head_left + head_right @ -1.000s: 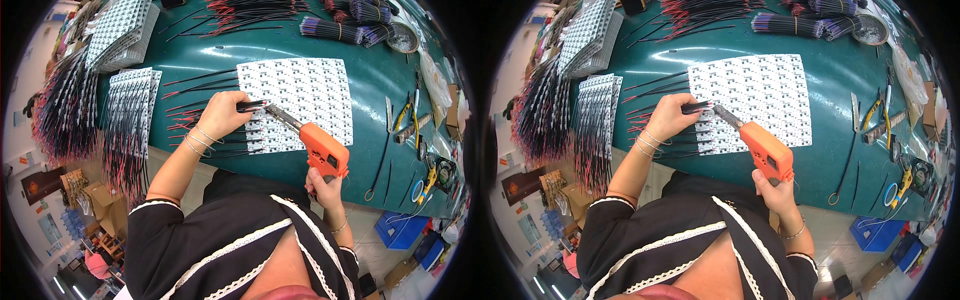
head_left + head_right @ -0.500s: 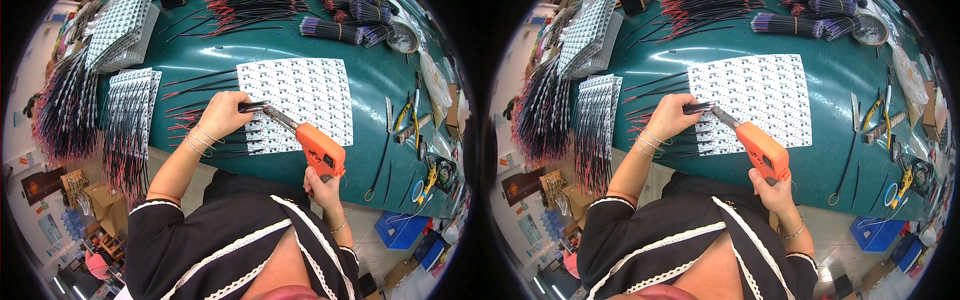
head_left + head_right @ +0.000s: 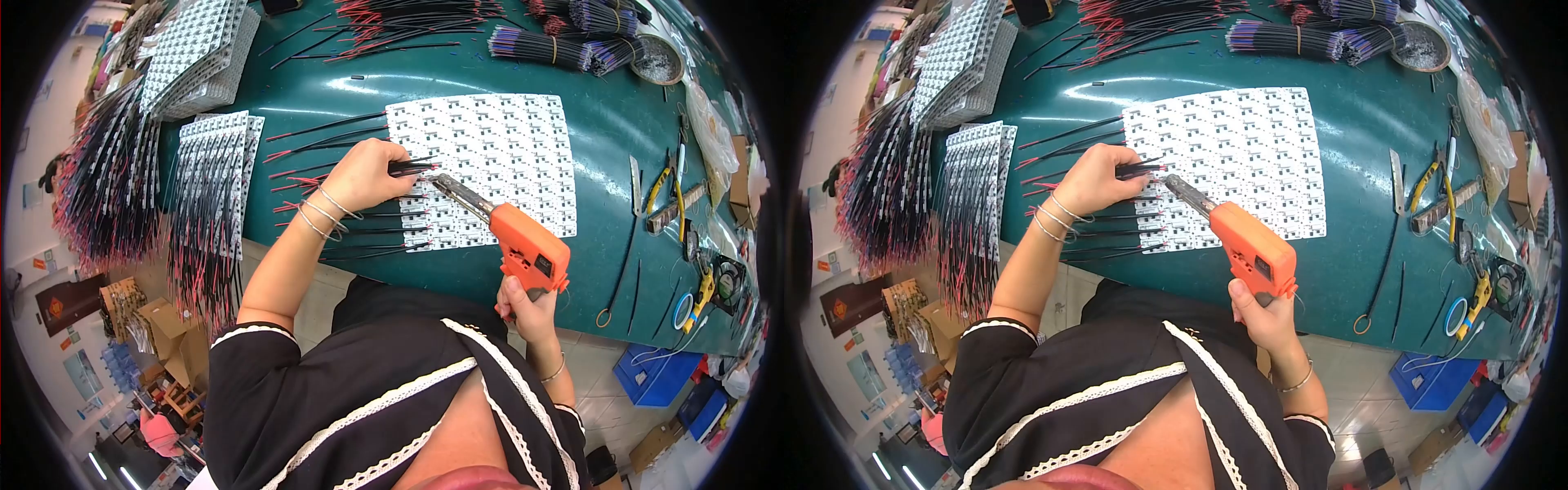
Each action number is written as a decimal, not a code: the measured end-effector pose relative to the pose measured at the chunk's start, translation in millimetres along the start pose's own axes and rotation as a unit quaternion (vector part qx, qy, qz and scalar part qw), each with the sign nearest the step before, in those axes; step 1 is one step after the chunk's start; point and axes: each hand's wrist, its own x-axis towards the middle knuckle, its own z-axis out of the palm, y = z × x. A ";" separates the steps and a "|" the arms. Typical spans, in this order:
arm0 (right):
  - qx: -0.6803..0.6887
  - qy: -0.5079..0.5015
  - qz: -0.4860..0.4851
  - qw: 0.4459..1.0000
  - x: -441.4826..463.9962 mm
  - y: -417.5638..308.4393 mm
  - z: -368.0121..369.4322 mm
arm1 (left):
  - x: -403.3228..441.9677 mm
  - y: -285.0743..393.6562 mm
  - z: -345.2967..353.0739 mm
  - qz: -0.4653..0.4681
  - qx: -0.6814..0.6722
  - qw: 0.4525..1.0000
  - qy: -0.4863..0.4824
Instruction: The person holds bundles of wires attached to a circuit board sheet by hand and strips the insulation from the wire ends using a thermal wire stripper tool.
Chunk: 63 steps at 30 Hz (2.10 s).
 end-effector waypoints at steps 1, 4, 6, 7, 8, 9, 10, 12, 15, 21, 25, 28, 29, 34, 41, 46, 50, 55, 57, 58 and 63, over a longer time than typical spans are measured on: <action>-0.001 -0.002 0.001 1.000 0.1 -0.1 0.2 | 1.2 -1.2 -0.9 0.006 -0.003 1.000 -0.007; -0.003 -0.006 -0.009 1.000 1.4 0.6 0.5 | 1.9 0.5 -2.6 0.016 0.004 1.000 -0.014; -0.013 -0.008 -0.004 1.000 1.3 1.0 0.3 | 1.8 3.5 -3.4 0.022 0.014 1.000 -0.009; -0.018 -0.009 -0.001 1.000 1.2 1.0 0.0 | 1.2 5.2 -3.0 0.026 0.020 0.999 -0.003; -0.022 -0.012 -0.002 1.000 1.4 0.5 -0.3 | 0.5 7.0 -2.6 0.030 0.025 0.999 0.003; -0.027 -0.016 -0.003 1.000 1.7 -0.4 -0.4 | -0.5 9.1 -2.2 0.029 0.032 0.999 0.005; -0.031 -0.020 -0.003 0.999 1.9 -0.9 -0.3 | -1.5 11.3 -1.9 0.029 0.040 0.999 0.007; -0.021 -0.007 -0.002 1.000 1.1 -0.2 0.9 | -1.9 12.8 -1.6 0.032 0.050 0.998 0.011; 0.001 0.002 -0.003 1.000 -1.0 -0.9 -0.3 | -2.2 12.8 -1.8 0.034 0.053 0.998 0.016; 0.022 0.000 -0.004 1.000 0.7 -5.1 -6.5 | -2.0 14.1 -3.3 0.023 0.039 0.999 0.008; 0.026 -0.002 -0.021 0.999 3.8 -6.2 -7.0 | -3.7 2.8 0.5 0.051 -0.016 0.998 0.013; 0.018 -0.002 -0.026 1.000 5.6 -8.9 -7.3 | -6.0 0.1 -0.6 0.037 -0.080 0.996 0.016; 0.017 -0.002 -0.027 0.999 6.3 -9.6 -7.1 | -6.8 -0.2 -1.3 0.022 -0.101 0.995 0.014; 0.014 -0.003 -0.031 0.999 10.6 -12.2 -4.3 | -8.5 0.8 -3.7 0.076 -0.035 0.994 0.073; 0.007 0.012 -0.025 1.000 13.0 -11.7 -2.7 | -7.0 2.9 -7.3 0.039 -0.053 0.994 0.089; -0.018 -0.003 -0.020 1.000 15.3 -13.4 -0.4 | -5.0 0.5 -0.9 0.032 -0.061 0.990 0.122; -0.027 0.000 -0.014 1.000 16.4 -13.2 1.1 | -4.0 2.1 0.9 0.009 -0.034 0.993 0.111; -0.017 0.001 -0.007 1.000 19.4 -12.8 3.5 | -2.6 -0.2 4.3 0.006 -0.019 0.993 0.112; -0.022 -0.002 -0.008 1.000 20.7 -13.0 4.0 | -2.8 0.3 3.6 0.005 -0.006 0.994 0.109; -0.025 -0.003 -0.009 1.000 21.3 -13.2 4.1 | -3.1 0.2 3.9 0.008 -0.007 0.994 0.111; -0.041 -0.016 -0.014 0.999 24.8 -13.0 3.6 | -2.9 0.8 4.2 0.017 -0.002 0.993 0.120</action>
